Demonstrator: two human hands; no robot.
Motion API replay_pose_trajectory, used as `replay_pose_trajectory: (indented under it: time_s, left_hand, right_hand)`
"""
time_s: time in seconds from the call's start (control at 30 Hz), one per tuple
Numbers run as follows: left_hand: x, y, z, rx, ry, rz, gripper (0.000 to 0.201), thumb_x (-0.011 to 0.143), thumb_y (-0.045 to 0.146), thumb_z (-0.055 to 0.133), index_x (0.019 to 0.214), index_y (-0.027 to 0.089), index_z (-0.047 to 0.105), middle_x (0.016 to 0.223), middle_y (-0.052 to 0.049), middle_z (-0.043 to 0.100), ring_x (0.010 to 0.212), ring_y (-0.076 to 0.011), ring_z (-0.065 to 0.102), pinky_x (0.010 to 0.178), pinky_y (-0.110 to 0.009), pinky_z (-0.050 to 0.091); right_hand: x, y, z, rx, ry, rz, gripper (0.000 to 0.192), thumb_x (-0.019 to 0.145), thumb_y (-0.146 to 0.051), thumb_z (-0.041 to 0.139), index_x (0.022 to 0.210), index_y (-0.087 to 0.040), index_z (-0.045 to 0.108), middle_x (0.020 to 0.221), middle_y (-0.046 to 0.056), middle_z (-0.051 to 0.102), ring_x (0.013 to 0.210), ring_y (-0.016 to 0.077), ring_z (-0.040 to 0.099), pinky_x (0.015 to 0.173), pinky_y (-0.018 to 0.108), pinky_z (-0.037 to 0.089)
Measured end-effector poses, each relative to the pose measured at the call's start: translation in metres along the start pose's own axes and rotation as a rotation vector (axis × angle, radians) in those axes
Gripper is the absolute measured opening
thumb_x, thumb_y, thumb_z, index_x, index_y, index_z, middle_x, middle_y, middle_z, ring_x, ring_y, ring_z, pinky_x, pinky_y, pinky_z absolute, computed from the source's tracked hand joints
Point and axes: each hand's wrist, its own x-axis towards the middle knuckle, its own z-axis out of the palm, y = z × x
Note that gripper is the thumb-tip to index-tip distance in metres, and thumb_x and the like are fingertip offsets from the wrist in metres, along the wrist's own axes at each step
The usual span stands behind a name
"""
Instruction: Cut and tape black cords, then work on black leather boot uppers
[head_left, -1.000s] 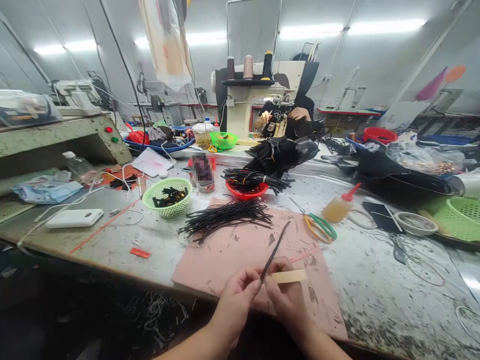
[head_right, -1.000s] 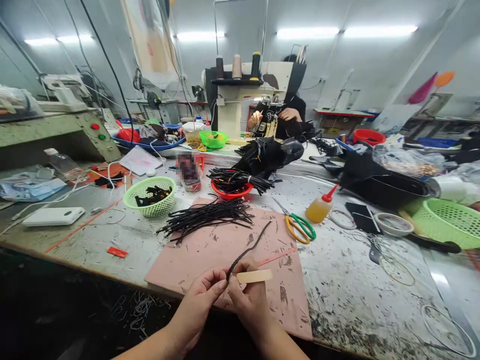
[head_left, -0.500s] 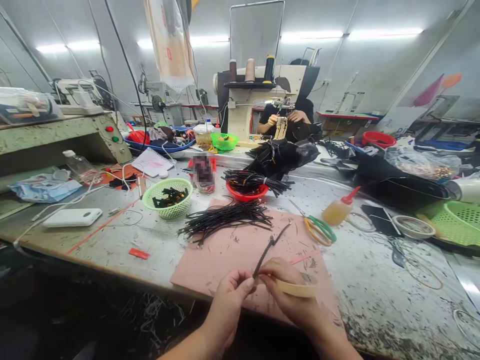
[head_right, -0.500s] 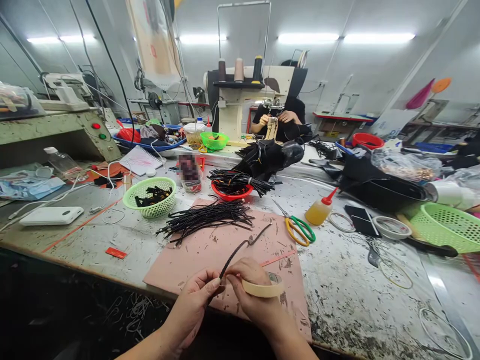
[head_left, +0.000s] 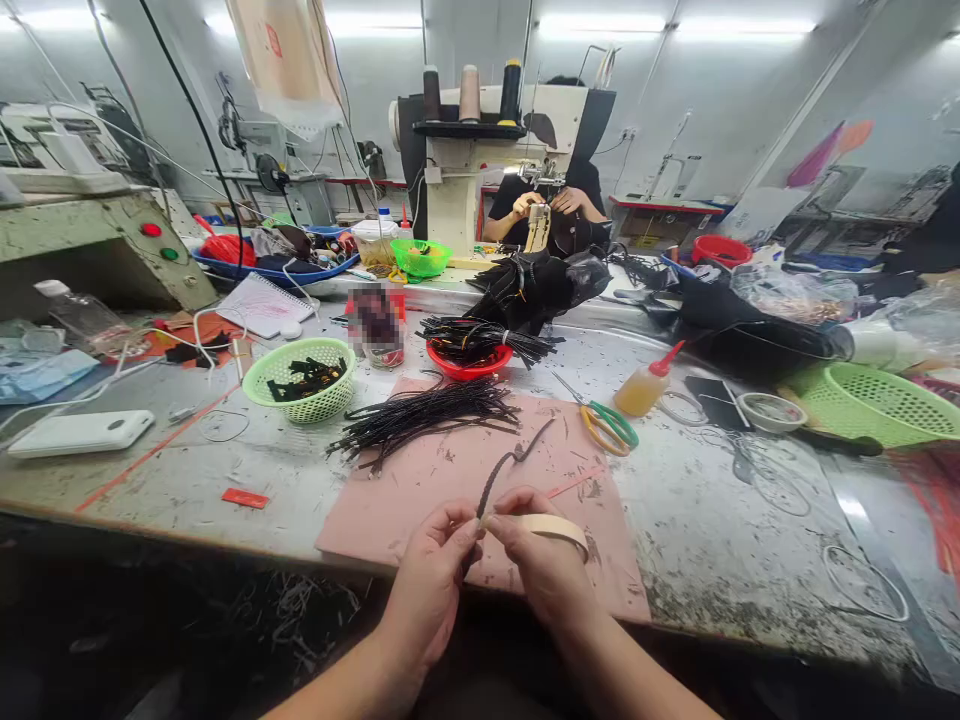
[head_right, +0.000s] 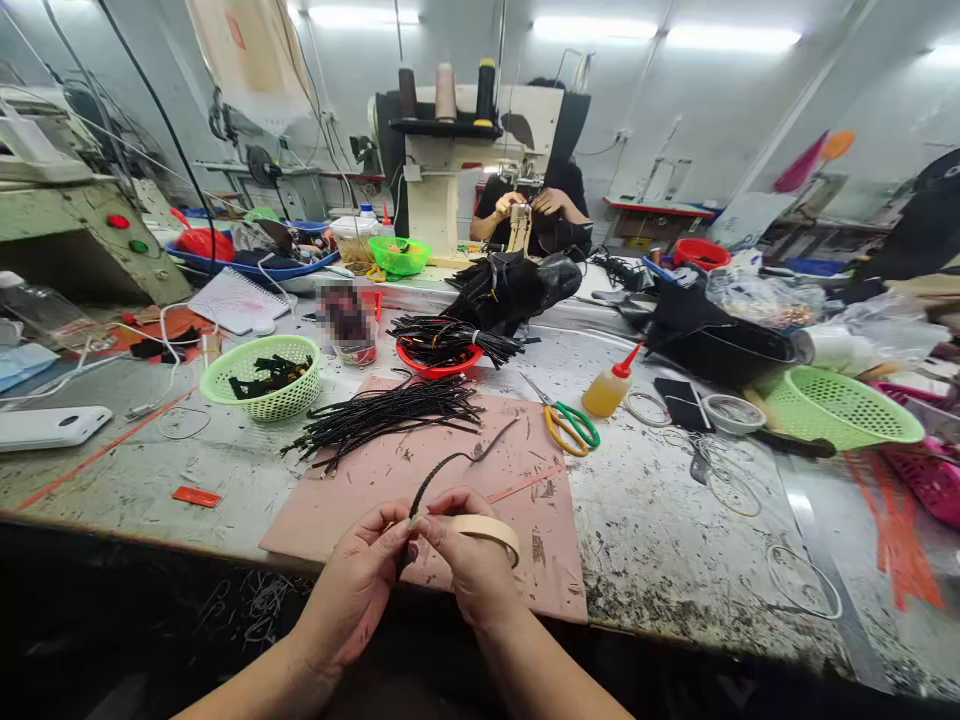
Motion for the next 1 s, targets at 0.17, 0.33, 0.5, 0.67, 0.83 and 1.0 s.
replay_pose_trajectory:
  time_s: [0.17,0.33,0.5,0.67,0.83,1.0]
  left_hand:
    - [0.000,-0.001,-0.001,0.033,-0.011,0.017,0.021,0.063,0.032,0.072,0.065,0.016,0.058,0.064,0.003,0.049,0.063,-0.0100,0.038,0.061,-0.021,0.035]
    - [0.001,-0.001,-0.002,0.019,-0.001,0.016,0.021,0.062,0.032,0.073,0.066,0.017,0.058,0.064,0.004,0.049,0.063,-0.0104,0.039,0.062,-0.022,0.035]
    - [0.000,0.000,-0.001,0.033,0.011,0.014,0.021,0.061,0.031,0.073,0.065,0.017,0.058,0.064,0.003,0.049,0.063,-0.0105,0.038,0.061,-0.022,0.035]
    - [0.000,-0.003,-0.003,0.104,0.002,0.072,0.016,0.065,0.029,0.069,0.068,0.017,0.059,0.067,0.002,0.050,0.064,-0.0113,0.040,0.062,-0.022,0.036]
    - [0.000,-0.001,-0.010,0.423,-0.020,0.345,0.009,0.073,0.026,0.061,0.067,0.018,0.061,0.076,-0.002,0.052,0.075,-0.0161,0.048,0.069,-0.026,0.039]
    - [0.000,0.006,-0.013,0.557,-0.105,0.404,0.008,0.073,0.026,0.059,0.072,0.020,0.064,0.076,-0.002,0.056,0.076,-0.0185,0.051,0.069,-0.027,0.041]
  right_hand:
    - [-0.002,0.002,-0.002,0.049,-0.011,0.010,0.030,0.046,-0.024,0.080,0.062,-0.018,0.056,0.053,-0.006,0.056,0.045,0.0057,0.043,0.046,0.019,0.036]
    - [-0.002,0.004,-0.003,0.101,-0.066,0.030,0.032,0.047,-0.025,0.081,0.063,-0.018,0.055,0.055,-0.005,0.058,0.050,0.0082,0.048,0.051,0.021,0.038]
    - [-0.002,0.006,-0.004,0.085,-0.096,-0.010,0.031,0.050,-0.025,0.080,0.065,-0.018,0.054,0.061,-0.004,0.057,0.059,0.0105,0.051,0.058,0.023,0.041]
    - [0.000,0.010,-0.005,0.062,-0.087,-0.044,0.029,0.051,-0.025,0.079,0.065,-0.019,0.054,0.062,-0.005,0.055,0.058,0.0092,0.048,0.057,0.021,0.040]
    - [0.000,0.007,-0.006,-0.157,-0.102,-0.140,0.019,0.058,-0.027,0.073,0.068,-0.019,0.060,0.064,-0.003,0.055,0.060,0.0121,0.050,0.057,0.025,0.042]
    - [-0.001,-0.002,-0.009,-0.488,-0.130,-0.413,0.009,0.067,-0.025,0.066,0.063,-0.020,0.059,0.067,-0.001,0.052,0.066,0.0141,0.050,0.061,0.026,0.042]
